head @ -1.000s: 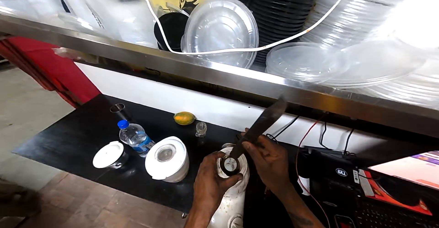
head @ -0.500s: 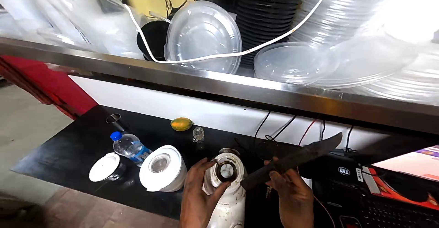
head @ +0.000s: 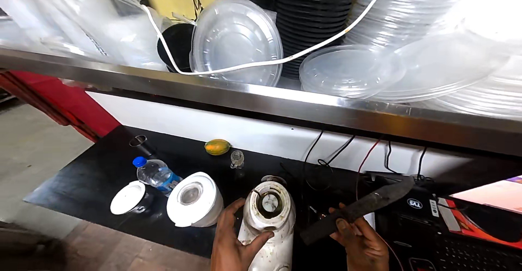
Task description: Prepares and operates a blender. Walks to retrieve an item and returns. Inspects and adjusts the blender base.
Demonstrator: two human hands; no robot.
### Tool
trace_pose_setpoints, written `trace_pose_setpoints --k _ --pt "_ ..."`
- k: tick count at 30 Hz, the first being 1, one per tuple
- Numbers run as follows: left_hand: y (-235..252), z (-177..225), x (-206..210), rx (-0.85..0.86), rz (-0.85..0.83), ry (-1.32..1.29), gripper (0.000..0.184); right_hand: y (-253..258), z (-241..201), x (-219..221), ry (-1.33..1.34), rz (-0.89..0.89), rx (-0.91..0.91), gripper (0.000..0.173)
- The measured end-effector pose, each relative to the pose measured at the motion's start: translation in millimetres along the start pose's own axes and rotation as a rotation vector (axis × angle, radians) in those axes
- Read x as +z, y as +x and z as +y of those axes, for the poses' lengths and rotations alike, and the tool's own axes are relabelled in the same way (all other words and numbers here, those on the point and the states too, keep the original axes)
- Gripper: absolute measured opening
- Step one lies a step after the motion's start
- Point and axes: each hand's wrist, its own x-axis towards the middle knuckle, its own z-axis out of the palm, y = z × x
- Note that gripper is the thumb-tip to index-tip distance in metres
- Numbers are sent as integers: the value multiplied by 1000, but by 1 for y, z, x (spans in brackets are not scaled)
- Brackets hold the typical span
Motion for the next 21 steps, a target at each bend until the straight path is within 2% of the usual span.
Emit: trace_pose_setpoints --k 2,5,7,10,16,21 --pt "0 1 -3 5 14 -18 96 1 0 5 60 16 56 32" --pt "-11 6 -7 62 16 -106 77 1 -7 14 318 95 280 29" --pt "-18 16 -9 109 -24 -187 64 2 -6 16 521 138 423 26" --pt "-25 43 -11 151 -136 -314 52 -1 -7 25 675 190 559 27" --pt "-32 78 -6 276 -156 -433 55 -32 -19 47 755 131 672 30" --pt "-47 76 -41 362 -139 -476 43 -75 -34 74 779 78 699 32"
